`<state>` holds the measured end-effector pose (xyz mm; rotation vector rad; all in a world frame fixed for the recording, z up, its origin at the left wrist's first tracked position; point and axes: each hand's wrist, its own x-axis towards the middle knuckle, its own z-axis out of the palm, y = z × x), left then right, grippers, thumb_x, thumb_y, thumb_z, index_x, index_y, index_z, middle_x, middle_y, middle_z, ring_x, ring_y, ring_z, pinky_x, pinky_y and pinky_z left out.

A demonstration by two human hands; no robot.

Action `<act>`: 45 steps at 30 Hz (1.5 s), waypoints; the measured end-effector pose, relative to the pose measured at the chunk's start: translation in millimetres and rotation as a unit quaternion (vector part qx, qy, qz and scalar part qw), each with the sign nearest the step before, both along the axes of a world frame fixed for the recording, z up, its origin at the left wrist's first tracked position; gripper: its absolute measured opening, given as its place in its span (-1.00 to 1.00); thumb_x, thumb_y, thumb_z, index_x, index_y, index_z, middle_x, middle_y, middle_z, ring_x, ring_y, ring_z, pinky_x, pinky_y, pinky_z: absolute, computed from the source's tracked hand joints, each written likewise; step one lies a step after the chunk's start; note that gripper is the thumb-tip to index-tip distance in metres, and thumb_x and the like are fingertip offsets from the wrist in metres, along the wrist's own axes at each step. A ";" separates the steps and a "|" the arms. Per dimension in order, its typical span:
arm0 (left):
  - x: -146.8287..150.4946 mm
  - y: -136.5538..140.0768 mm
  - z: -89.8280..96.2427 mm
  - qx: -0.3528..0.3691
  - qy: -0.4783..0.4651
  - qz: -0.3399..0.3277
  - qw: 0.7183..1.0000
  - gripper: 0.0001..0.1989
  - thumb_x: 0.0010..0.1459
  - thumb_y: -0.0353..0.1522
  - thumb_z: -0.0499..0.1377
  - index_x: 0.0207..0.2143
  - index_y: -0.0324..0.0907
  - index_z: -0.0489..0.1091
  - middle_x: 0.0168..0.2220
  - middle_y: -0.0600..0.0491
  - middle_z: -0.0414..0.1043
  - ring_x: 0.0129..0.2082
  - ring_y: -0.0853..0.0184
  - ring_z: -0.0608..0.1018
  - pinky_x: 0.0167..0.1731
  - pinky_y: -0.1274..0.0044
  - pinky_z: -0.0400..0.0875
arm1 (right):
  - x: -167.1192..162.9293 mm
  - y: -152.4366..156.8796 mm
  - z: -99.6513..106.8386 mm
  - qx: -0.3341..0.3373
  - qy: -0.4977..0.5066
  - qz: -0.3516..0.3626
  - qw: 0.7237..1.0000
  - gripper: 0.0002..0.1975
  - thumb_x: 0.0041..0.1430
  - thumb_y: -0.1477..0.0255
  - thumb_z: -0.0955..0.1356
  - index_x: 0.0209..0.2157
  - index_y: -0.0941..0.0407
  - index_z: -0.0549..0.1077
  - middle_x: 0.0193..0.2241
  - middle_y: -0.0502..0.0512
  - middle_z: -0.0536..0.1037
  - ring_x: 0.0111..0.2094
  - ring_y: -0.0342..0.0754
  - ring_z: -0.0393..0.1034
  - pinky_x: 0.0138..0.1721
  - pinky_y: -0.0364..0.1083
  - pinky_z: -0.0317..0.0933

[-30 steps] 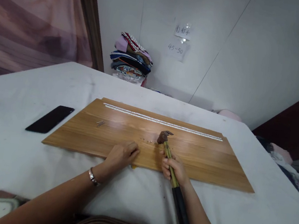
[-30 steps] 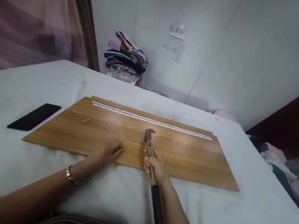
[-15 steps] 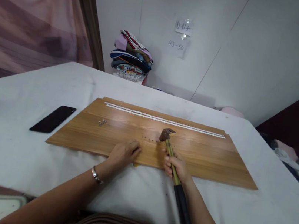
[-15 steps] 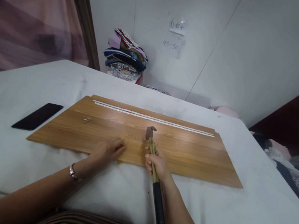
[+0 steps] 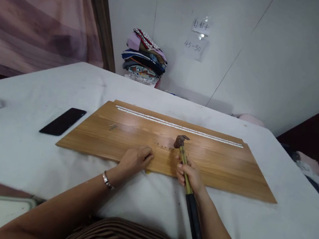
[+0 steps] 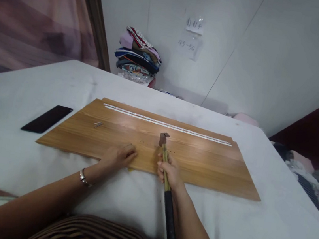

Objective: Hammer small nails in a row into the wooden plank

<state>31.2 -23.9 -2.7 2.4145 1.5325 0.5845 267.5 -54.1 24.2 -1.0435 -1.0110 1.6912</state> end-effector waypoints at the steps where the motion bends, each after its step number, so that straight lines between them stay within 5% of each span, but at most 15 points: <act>1: 0.1 -0.5 0.8 -0.001 0.002 0.001 1.000 -0.83 0.27 -0.32 0.03 -0.38 -0.13 0.33 -0.35 0.08 0.42 -0.31 0.36 0.45 -0.30 0.53 0.25 | -0.6 0.1 0.0 -0.003 0.000 0.004 1.000 -0.64 -0.10 0.37 0.38 -0.21 0.11 0.30 -0.74 -0.29 0.21 -0.83 -0.29 0.03 -0.83 -0.28 -0.05; 45: 0.2 -0.7 3.0 -0.016 0.005 0.011 1.000 -0.82 0.27 -0.31 0.03 -0.39 -0.13 0.32 -0.38 0.08 0.41 -0.33 0.35 0.46 -0.34 0.53 0.23 | -2.9 0.8 1.5 -0.024 -0.005 0.007 1.000 -0.61 -0.15 0.37 0.38 -0.22 0.13 0.29 -0.74 -0.28 0.24 -0.83 -0.28 0.05 -0.84 -0.27 -0.07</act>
